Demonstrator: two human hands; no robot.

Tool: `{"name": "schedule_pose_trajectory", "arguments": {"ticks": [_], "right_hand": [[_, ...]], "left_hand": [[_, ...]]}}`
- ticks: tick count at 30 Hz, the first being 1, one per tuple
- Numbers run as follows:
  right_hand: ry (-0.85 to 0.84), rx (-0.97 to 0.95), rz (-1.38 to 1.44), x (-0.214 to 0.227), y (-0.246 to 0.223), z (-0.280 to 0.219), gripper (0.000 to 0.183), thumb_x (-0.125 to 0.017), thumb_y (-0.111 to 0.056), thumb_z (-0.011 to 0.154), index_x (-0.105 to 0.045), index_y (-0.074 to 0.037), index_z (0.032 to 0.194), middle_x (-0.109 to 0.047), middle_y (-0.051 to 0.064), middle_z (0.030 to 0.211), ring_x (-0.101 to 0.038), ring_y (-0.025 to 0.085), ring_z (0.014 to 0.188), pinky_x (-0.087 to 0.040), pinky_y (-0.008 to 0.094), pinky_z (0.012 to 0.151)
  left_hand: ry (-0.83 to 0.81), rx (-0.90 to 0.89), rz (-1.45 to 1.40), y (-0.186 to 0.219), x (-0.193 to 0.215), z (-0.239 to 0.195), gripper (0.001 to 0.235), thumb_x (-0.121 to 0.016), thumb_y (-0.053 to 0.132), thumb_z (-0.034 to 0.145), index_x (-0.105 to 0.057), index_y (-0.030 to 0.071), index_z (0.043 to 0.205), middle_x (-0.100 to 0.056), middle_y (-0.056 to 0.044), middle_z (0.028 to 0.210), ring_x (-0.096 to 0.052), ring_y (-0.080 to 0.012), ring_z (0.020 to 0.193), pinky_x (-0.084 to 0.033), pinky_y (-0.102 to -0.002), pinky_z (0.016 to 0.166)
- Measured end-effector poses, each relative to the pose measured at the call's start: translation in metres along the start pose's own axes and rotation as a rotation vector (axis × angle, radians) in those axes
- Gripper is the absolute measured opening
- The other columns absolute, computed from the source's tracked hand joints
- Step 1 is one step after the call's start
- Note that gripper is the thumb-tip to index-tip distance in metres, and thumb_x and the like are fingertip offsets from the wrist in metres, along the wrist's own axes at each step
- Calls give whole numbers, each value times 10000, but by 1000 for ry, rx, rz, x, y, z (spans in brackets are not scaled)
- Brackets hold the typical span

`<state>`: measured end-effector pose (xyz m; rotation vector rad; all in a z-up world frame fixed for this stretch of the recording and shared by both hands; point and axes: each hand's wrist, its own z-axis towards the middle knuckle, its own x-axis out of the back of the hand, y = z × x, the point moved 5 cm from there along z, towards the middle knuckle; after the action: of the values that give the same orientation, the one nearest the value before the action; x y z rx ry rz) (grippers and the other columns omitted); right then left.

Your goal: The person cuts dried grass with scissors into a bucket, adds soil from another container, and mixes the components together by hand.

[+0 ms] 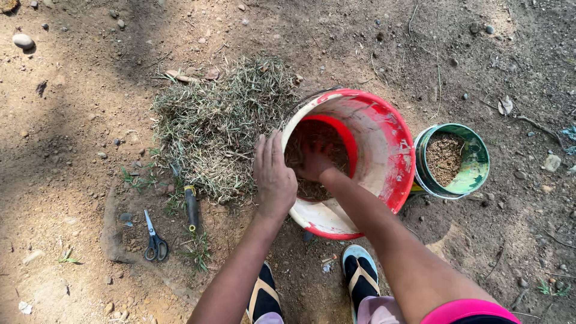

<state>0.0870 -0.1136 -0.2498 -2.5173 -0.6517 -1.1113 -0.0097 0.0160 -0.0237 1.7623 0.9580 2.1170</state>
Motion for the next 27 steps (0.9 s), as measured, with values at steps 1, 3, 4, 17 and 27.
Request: {"name": "schedule_pose_trajectory", "arguments": {"ticks": [1,3,4,17,27], "right_hand": [[-46,102,-49,-1,-11,-9,956,-637,-567,886,-223,-137,1633,-241,168,1669,-128,510,1527,-137,732,1191],[-138,302,-146,-7,-29,-23,890,-683,-441,855,-308,-171,1615,-331,141,1648,-148,438,1582,-146,686,1243],[-181,388,-253,-11,-34,-26,882,-713,-394,825,-327,-169,1586,-339,120,1632,-156,436,1566,-192,666,1193],[97,401,261,107,9,-40,514,-806,-98,702,-691,-125,1202,-745,160,1098,-704,321,1026,-552,414,901],[427,324,1059,229,0,-162,523,-776,-293,822,-687,-120,1307,-775,127,1167,-713,288,1050,-587,412,880]], "left_hand": [[17,-3,-43,0,2,-1,778,-508,-86,826,-244,-8,1554,-325,-184,1608,-210,-398,1539,-155,-515,1292],[60,19,-88,1,3,-5,772,-499,-93,825,-249,-17,1552,-330,-205,1589,-224,-404,1535,-161,-519,1289],[87,45,-90,1,2,-7,773,-489,-102,826,-244,-26,1555,-329,-222,1577,-237,-400,1537,-165,-525,1291],[123,188,-138,-35,-24,-7,666,-472,-3,957,-246,10,1584,-342,-247,1574,-261,-450,1501,-215,-561,1259],[33,-354,-110,32,5,1,967,-820,320,834,-242,158,1592,-180,-159,1633,-244,-372,1516,-283,-545,1244]]}}
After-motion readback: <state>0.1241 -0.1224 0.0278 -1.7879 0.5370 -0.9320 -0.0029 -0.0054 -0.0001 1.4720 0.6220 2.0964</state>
